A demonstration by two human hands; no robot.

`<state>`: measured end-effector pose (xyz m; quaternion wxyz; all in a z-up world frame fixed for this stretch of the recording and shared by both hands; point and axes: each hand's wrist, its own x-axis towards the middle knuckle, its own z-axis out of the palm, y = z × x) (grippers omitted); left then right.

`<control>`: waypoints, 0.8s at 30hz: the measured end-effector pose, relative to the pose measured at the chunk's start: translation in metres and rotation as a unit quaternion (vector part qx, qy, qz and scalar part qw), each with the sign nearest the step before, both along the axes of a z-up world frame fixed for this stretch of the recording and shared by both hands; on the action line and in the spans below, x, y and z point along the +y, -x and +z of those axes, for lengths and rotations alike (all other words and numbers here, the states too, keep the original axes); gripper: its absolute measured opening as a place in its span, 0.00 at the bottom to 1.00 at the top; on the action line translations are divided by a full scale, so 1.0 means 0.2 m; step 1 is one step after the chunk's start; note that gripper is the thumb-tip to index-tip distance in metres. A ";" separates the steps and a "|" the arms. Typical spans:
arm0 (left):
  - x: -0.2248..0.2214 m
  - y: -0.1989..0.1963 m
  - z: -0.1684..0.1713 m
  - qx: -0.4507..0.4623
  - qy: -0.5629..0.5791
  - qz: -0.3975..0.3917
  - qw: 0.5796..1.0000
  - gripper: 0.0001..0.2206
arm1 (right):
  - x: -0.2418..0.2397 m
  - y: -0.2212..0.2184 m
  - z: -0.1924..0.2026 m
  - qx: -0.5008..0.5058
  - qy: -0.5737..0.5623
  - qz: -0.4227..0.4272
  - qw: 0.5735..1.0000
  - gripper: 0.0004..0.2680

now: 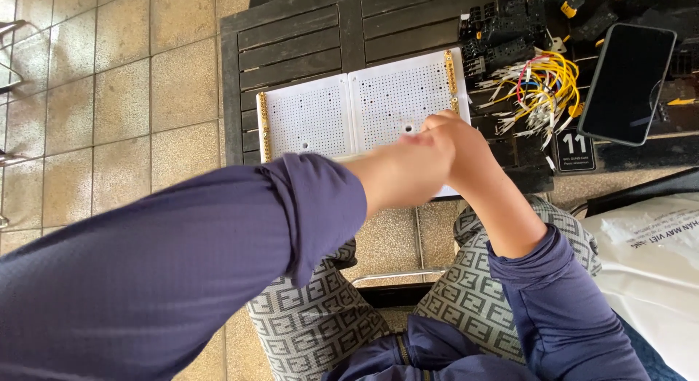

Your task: Assembling a metal rail onto a perforated board using a screwdriver and screws.

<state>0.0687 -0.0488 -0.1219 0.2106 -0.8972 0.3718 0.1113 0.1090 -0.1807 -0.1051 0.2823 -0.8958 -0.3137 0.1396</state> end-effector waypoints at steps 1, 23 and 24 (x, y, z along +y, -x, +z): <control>0.03 0.00 -0.02 0.059 0.075 0.068 0.993 0.19 | 0.02 0.01 0.03 0.013 -0.011 -0.013 1.000 0.07; 0.06 -0.12 0.54 0.129 0.085 0.312 0.937 0.16 | 0.05 0.03 0.10 -0.060 0.124 -0.005 0.990 0.05; 0.09 -0.15 0.46 0.157 0.069 0.354 0.919 0.13 | 0.04 0.02 0.05 -0.053 0.115 0.014 0.992 0.06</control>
